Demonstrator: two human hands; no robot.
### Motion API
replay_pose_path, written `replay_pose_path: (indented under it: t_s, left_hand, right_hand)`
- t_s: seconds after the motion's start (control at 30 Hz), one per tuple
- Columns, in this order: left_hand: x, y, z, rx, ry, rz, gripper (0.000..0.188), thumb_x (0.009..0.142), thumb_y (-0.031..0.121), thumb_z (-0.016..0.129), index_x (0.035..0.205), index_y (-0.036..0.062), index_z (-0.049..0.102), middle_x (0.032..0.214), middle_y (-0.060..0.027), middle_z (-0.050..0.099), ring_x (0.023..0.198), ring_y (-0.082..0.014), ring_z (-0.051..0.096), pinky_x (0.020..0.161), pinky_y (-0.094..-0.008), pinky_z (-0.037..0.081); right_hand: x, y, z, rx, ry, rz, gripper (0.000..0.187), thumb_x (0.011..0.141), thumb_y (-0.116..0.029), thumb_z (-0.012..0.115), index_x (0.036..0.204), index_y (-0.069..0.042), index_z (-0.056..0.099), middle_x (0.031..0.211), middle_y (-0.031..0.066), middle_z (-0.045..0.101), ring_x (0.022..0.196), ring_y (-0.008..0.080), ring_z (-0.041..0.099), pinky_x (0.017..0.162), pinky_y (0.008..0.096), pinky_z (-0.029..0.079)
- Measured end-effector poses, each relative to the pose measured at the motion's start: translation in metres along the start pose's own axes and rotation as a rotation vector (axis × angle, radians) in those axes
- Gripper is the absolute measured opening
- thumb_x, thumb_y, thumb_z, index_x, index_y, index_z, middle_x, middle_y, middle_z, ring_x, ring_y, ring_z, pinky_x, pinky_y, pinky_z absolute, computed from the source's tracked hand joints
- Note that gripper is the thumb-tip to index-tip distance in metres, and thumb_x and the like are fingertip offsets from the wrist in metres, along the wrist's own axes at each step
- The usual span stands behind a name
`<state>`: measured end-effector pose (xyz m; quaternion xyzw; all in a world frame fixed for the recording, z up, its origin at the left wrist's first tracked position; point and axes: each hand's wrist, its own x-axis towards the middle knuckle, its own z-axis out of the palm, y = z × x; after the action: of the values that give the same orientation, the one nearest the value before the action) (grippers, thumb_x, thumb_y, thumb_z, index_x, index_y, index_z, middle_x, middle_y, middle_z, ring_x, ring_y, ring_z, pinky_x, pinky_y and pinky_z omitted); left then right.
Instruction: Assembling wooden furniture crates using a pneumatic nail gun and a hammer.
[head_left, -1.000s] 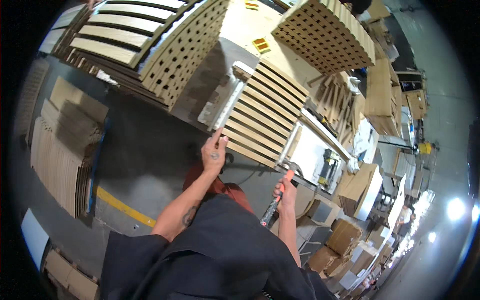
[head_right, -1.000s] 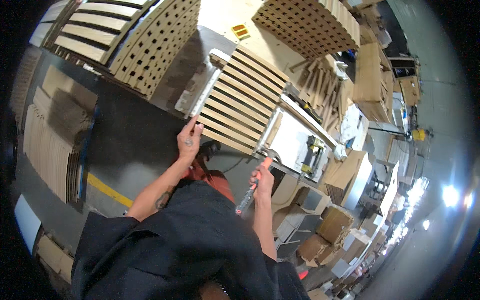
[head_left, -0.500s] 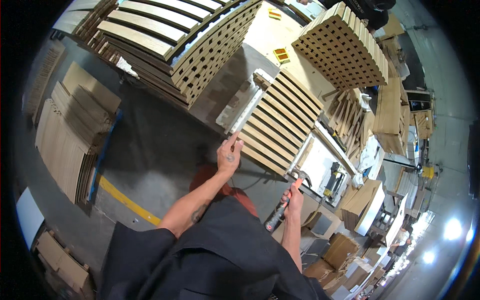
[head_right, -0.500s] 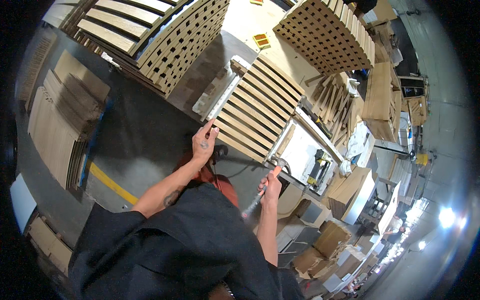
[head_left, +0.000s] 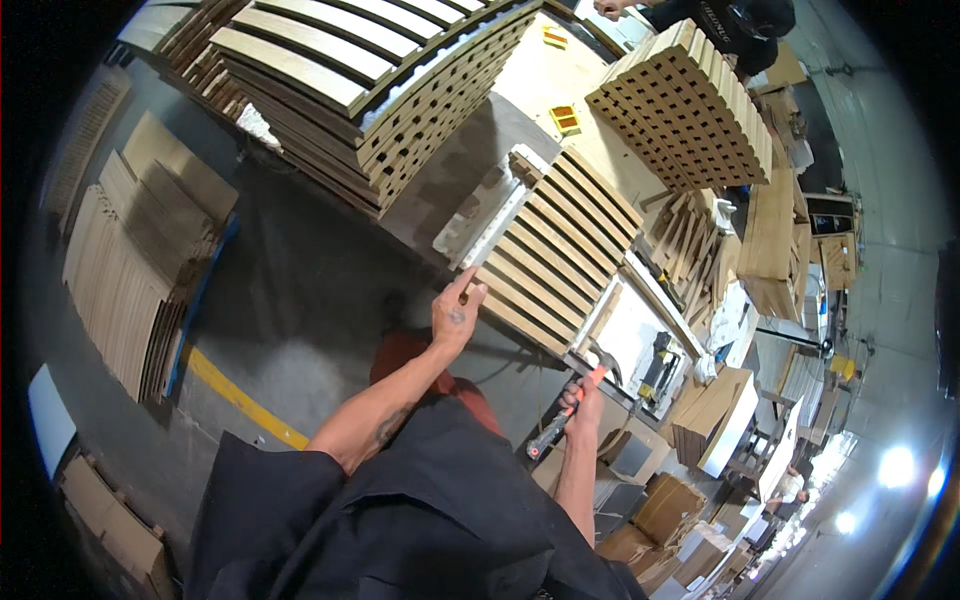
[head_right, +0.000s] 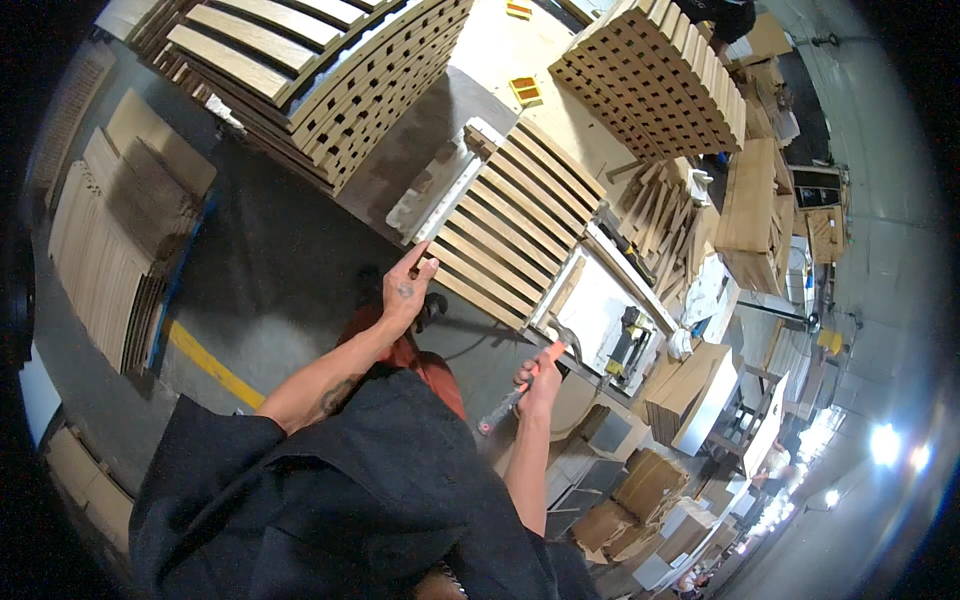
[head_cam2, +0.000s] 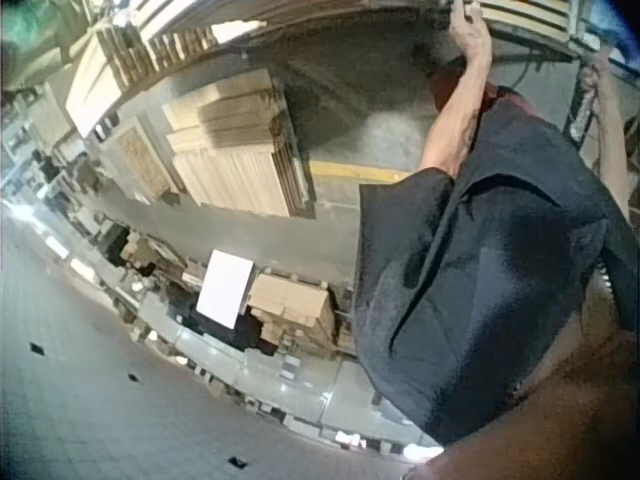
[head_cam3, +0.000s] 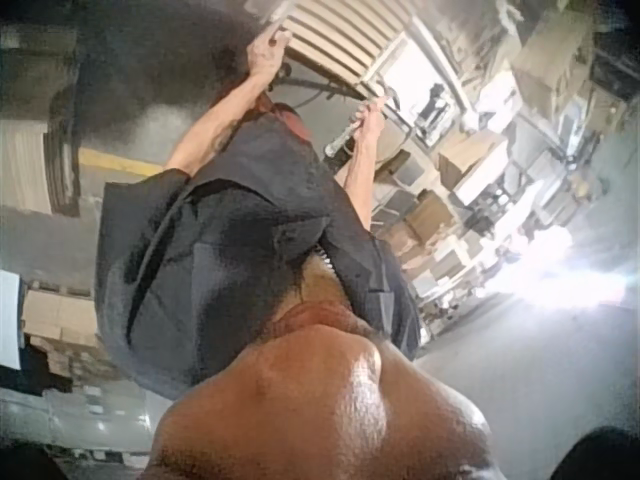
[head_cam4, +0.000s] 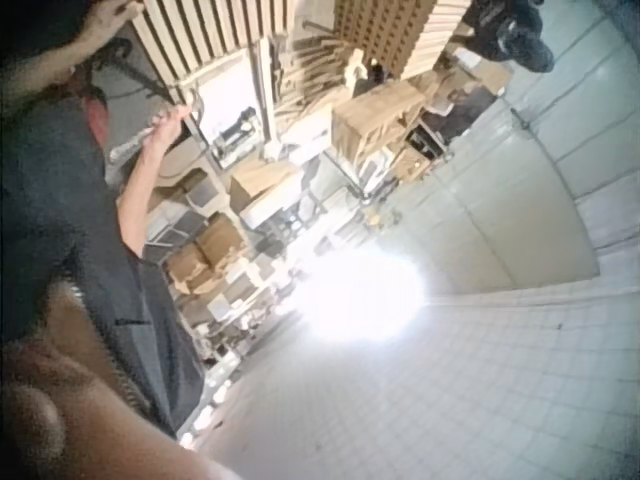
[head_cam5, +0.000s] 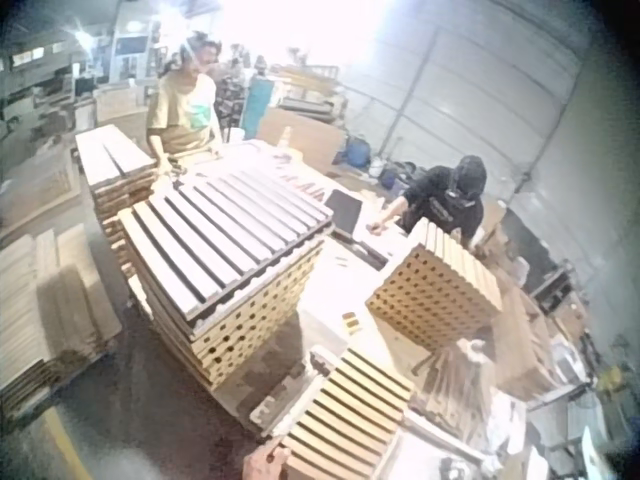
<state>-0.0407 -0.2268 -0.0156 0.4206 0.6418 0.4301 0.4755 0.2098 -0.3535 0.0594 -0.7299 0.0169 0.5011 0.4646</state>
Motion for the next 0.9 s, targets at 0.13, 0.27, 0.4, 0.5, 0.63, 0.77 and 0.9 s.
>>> replay_pose_path:
  t_s: [0.13,0.27,0.4,0.5,0.63,0.77,0.9]
  left_hand:
    - [-0.011,-0.001,-0.010,-0.166,-0.091,-0.121,0.049,0.091,0.019,0.072,0.136,0.0057,0.058,0.097,-0.0130,0.073,0.087,-0.0167,0.070,0.081,-0.0306,0.053]
    - [-0.017,-0.009,-0.014,-0.207,-0.098,-0.099,0.051,0.090,0.014,0.072,0.137,0.0030,0.056,0.100,-0.0137,0.072,0.090,-0.0160,0.069,0.080,-0.0292,0.053]
    - [-0.022,-0.005,-0.016,-0.185,-0.096,-0.078,0.050,0.092,0.014,0.070,0.138,0.0004,0.055,0.106,-0.0162,0.071,0.092,-0.0173,0.069,0.079,-0.0295,0.053]
    - [-0.024,-0.007,-0.020,-0.149,-0.084,-0.054,0.050,0.093,0.014,0.069,0.138,-0.0009,0.054,0.108,-0.0166,0.071,0.094,-0.0179,0.069,0.079,-0.0296,0.054]
    - [-0.025,-0.005,-0.011,-0.102,-0.086,-0.018,0.048,0.093,0.016,0.068,0.136,-0.0011,0.056,0.111,-0.0176,0.070,0.095,-0.0231,0.070,0.082,-0.0324,0.054]
    - [-0.017,-0.007,-0.004,0.052,-0.068,0.053,0.040,0.092,0.016,0.068,0.128,-0.0014,0.062,0.112,-0.0194,0.070,0.094,-0.0298,0.070,0.086,-0.0358,0.053]
    - [-0.001,-0.021,-0.013,-0.042,-0.052,-0.030,0.040,0.097,0.015,0.065,0.133,-0.0026,0.059,0.103,-0.0066,0.072,0.086,-0.0115,0.065,0.076,-0.0277,0.054]
  right_hand:
    - [-0.001,0.011,-0.024,0.137,0.032,0.008,0.025,0.104,-0.031,0.051,0.089,-0.010,0.050,0.068,0.0014,0.048,0.052,0.0113,0.042,0.046,0.0256,0.035]
    - [-0.019,0.017,-0.020,0.055,0.048,0.056,0.028,0.104,-0.033,0.051,0.089,-0.010,0.050,0.067,0.0020,0.049,0.050,0.0118,0.042,0.045,0.0261,0.035]
    - [-0.026,0.024,-0.019,0.062,-0.025,0.085,0.029,0.104,-0.032,0.052,0.088,-0.008,0.051,0.066,0.0055,0.051,0.049,0.0151,0.045,0.047,0.0287,0.038]
    - [-0.028,0.028,-0.013,0.048,-0.042,0.092,0.029,0.104,-0.032,0.052,0.086,-0.008,0.051,0.066,0.0053,0.052,0.049,0.0145,0.046,0.046,0.0287,0.038]
    - [-0.026,0.022,-0.017,0.091,-0.002,0.090,0.028,0.103,-0.030,0.052,0.085,-0.008,0.051,0.066,0.0046,0.052,0.047,0.0138,0.046,0.044,0.0279,0.038]
    - [-0.030,0.005,-0.008,-0.065,-0.013,0.047,0.027,0.102,-0.029,0.053,0.084,-0.010,0.051,0.062,0.0020,0.051,0.044,0.0131,0.046,0.041,0.0280,0.037]
    - [-0.028,0.006,0.008,-0.059,-0.073,0.046,0.026,0.102,-0.029,0.054,0.085,-0.008,0.052,0.062,0.0023,0.052,0.045,0.0131,0.047,0.042,0.0278,0.038]
